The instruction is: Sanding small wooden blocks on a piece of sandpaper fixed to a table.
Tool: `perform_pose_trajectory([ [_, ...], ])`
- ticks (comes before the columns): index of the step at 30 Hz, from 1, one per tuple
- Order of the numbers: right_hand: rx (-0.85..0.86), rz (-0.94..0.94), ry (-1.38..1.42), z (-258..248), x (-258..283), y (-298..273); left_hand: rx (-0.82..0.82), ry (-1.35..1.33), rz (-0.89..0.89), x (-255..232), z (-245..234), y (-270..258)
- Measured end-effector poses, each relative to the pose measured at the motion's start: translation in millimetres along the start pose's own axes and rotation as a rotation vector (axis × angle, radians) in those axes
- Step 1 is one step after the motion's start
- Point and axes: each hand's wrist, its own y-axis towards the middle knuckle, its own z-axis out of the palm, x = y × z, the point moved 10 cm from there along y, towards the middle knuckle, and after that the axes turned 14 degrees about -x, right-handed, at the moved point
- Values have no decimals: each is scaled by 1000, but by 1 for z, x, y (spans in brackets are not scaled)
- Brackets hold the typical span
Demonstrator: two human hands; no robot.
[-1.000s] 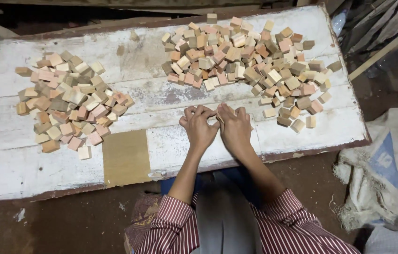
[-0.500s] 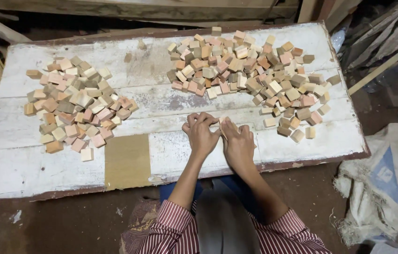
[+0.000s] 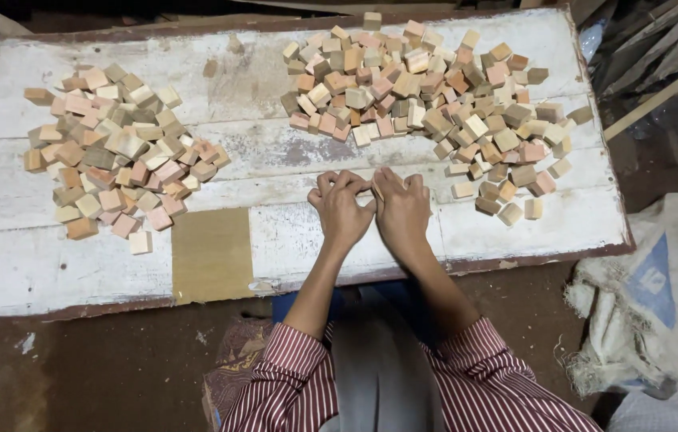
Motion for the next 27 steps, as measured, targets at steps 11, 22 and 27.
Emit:
perform_pose_trajectory([
  [11,28,-1,-4,-7,2,-8,7,-17,1,2,3,-1],
  [22,-25,-8,33,-12,2,-8,-14,-35,6,0,2,-4],
  [27,54,6,50,-23,0,-23,-25,-5,-9,-1,1,-2],
])
